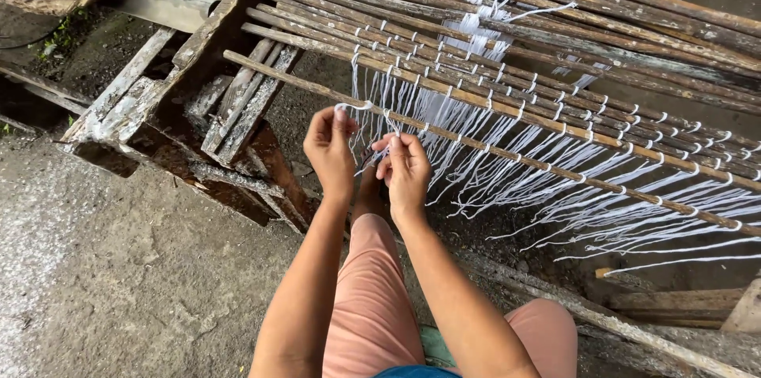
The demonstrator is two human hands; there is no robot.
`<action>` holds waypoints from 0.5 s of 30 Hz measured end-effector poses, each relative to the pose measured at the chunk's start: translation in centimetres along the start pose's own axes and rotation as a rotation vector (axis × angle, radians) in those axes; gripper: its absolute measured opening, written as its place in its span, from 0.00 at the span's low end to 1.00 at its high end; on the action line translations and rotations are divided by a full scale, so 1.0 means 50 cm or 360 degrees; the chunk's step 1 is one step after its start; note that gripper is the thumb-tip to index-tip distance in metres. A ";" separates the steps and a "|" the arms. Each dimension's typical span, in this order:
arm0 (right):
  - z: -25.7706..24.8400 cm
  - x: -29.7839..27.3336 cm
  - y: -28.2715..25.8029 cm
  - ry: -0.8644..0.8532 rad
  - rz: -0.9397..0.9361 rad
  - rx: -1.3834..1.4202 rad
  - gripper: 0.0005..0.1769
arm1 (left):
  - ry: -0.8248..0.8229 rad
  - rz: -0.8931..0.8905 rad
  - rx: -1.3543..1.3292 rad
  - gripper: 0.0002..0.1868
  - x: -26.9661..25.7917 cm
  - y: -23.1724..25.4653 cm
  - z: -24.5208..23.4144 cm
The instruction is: Manually looping and securing candle wicks onto a wooden frame in preparation for dipping.
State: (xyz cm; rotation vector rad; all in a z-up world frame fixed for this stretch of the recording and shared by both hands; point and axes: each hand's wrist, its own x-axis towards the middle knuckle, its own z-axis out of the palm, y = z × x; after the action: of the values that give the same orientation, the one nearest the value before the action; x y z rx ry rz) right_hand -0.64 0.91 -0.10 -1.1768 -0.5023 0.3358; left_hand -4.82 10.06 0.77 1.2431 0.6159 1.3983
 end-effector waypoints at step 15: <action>-0.205 -0.102 0.272 -0.0485 0.0192 -0.1140 0.15 | -0.0086 -0.0116 -0.0141 0.08 -0.029 -0.007 -0.026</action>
State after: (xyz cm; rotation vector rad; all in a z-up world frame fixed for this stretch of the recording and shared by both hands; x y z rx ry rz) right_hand 0.68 -4.92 -16.85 -1.8680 -0.8602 0.4612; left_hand -6.09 9.17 -0.43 1.1731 0.5507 1.3136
